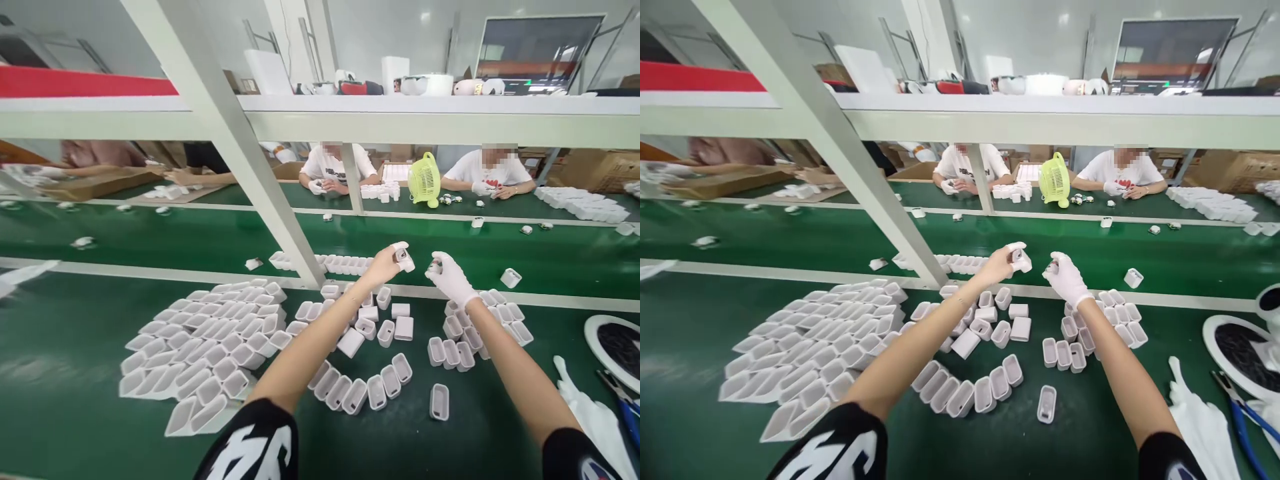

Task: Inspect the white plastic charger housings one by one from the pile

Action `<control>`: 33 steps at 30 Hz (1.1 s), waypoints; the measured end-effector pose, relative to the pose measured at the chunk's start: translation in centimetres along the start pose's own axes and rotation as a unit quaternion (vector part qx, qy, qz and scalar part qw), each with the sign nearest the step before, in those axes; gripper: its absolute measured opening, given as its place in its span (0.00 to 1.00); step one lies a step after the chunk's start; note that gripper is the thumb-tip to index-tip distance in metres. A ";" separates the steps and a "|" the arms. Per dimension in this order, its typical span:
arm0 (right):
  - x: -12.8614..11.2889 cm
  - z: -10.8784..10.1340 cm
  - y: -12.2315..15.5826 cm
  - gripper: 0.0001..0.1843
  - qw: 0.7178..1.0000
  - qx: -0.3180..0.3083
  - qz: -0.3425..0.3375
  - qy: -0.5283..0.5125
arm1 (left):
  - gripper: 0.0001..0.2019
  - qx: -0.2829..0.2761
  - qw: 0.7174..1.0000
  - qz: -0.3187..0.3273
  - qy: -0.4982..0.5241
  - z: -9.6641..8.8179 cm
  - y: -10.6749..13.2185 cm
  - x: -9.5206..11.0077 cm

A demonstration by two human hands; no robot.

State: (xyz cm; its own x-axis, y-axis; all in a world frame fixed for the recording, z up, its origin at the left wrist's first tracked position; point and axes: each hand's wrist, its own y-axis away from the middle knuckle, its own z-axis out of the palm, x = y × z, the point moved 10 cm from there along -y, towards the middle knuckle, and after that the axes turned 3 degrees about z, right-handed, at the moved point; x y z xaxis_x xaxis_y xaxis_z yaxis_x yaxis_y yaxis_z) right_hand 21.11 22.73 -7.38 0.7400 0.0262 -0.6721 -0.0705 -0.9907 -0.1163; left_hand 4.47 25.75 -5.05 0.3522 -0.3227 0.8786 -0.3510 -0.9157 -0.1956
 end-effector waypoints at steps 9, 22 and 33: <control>-0.1 -7.7 10.8 0.32 0.989 0.112 -0.098 -0.025 | 0.18 -0.149 0.985 0.034 -0.074 10.3 -3.6 0.6; -2.6 -6.1 18.7 0.35 0.970 0.043 -0.200 -0.134 | 0.20 -0.148 0.860 -0.114 0.474 13.4 14.5 7.4; 3.1 -6.3 20.3 0.23 0.918 0.110 -0.002 -0.382 | 0.20 -0.065 0.988 0.045 -0.135 0.6 8.3 2.3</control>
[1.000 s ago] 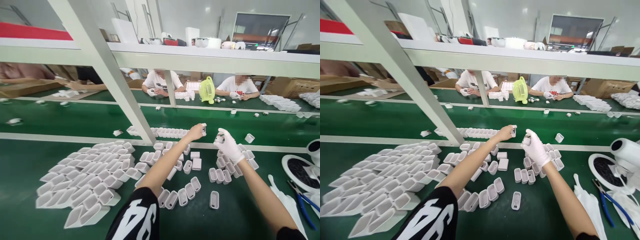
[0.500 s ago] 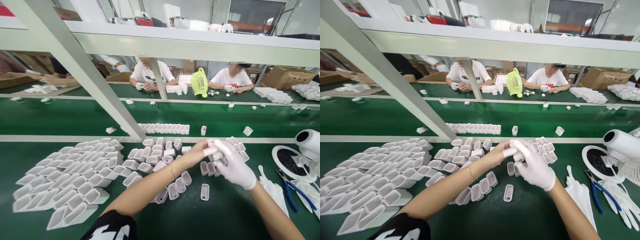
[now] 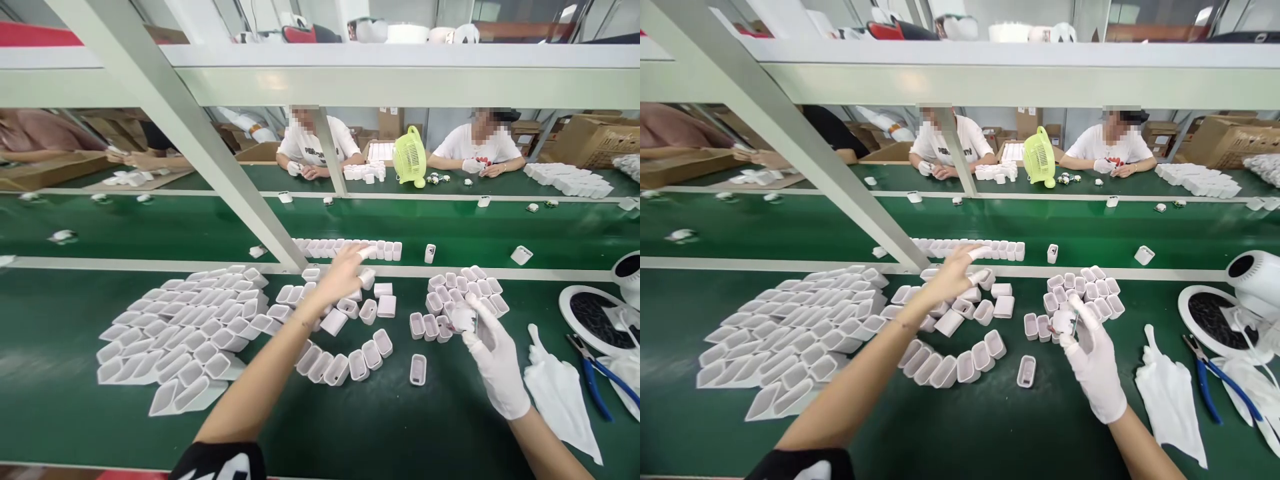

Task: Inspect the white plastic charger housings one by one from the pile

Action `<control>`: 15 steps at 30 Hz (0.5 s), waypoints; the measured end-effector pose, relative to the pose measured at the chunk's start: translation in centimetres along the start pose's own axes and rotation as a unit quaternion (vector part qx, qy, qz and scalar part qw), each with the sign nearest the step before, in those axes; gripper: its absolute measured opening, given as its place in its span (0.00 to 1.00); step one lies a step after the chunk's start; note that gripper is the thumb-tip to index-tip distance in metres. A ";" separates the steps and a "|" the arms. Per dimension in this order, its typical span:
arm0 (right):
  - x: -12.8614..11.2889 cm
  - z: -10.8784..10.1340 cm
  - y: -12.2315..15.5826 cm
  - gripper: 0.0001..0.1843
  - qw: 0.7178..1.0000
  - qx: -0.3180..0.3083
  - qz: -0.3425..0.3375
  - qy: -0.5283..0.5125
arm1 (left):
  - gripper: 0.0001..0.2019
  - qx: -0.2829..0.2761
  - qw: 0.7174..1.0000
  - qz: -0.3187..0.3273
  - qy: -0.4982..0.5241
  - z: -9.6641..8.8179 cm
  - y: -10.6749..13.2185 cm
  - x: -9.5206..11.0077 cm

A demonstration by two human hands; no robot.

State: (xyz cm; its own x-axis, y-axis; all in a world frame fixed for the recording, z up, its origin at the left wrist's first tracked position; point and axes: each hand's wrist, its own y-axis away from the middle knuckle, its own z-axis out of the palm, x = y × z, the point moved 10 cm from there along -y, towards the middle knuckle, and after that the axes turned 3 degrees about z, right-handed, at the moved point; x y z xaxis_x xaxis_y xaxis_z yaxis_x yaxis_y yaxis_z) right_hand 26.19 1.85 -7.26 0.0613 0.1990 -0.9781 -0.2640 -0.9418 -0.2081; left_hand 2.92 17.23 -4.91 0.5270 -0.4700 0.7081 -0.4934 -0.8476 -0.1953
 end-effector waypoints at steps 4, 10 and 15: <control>1.2 0.6 -0.3 0.23 0.995 -0.017 0.069 -0.066 | 0.10 -0.047 0.992 -0.039 -0.113 -1.5 -2.0 -5.7; 1.0 2.5 -1.2 0.23 0.992 -0.055 0.072 -0.089 | 0.11 -0.070 0.983 -0.015 -0.171 1.1 -1.9 -5.7; -1.8 4.0 -1.9 0.19 0.992 -0.086 0.003 -0.092 | 0.19 -0.080 0.984 0.032 -0.155 1.7 0.4 0.8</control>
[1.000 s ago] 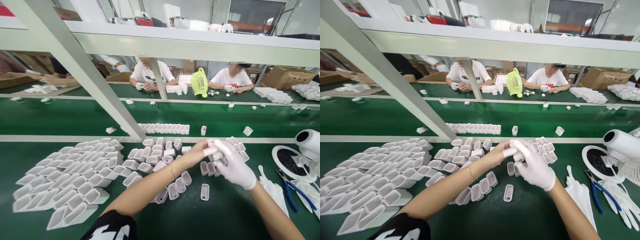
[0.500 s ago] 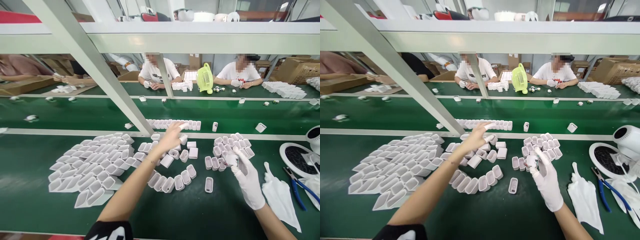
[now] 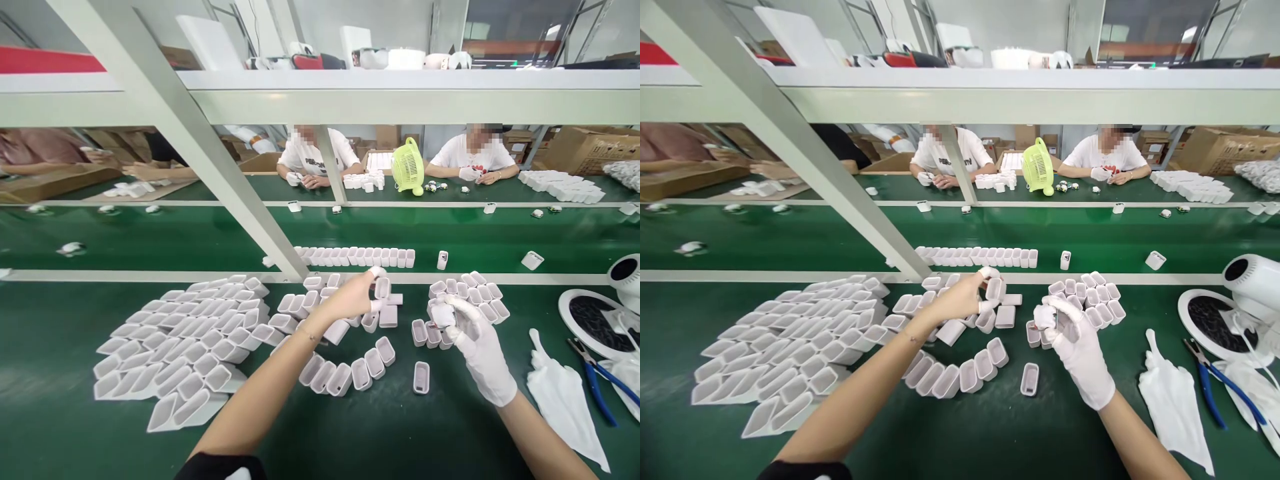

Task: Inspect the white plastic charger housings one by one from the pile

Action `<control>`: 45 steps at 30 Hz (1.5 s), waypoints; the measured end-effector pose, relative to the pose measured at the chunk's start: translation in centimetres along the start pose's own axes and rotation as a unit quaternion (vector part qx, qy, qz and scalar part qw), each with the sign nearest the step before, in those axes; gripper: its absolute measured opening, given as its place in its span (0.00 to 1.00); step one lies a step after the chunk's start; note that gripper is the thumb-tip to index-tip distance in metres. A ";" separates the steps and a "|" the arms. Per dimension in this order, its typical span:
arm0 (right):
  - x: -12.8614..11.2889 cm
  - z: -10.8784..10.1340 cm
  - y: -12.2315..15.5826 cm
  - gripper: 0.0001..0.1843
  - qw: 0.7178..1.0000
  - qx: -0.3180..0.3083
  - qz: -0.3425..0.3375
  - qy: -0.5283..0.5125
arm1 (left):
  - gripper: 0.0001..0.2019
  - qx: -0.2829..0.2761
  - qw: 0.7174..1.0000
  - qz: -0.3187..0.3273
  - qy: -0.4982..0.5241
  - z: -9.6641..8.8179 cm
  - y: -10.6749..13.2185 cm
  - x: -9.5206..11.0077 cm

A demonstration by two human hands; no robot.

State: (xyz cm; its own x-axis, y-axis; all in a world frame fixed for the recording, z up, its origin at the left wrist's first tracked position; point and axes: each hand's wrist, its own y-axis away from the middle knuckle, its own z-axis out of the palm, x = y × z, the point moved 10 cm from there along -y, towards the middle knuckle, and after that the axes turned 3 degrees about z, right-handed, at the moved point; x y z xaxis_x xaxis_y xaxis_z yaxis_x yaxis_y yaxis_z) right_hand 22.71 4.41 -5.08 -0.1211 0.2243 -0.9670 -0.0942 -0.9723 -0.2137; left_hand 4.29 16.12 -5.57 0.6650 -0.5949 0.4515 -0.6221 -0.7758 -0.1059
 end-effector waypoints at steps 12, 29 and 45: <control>-4.7 2.6 2.6 0.23 0.970 -0.046 -0.212 0.114 | 0.31 0.087 0.960 0.264 -0.029 -3.8 5.9 14.2; -7.0 4.1 5.3 0.30 0.858 -0.032 -0.348 0.378 | 0.20 0.107 0.952 0.287 0.000 -3.6 6.9 15.2; -3.0 6.2 4.2 0.32 0.977 -0.188 0.088 -0.048 | 0.29 0.168 0.906 0.319 0.223 -2.7 9.4 15.7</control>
State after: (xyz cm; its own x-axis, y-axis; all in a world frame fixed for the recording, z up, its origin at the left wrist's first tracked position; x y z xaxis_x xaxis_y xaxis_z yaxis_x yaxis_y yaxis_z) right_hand 16.53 0.07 -2.16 -0.1972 0.0383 -0.9796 0.3041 -0.9476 -0.0982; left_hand 7.84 0.05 2.91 -0.0659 -0.8588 0.5081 -0.6109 -0.3679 -0.7010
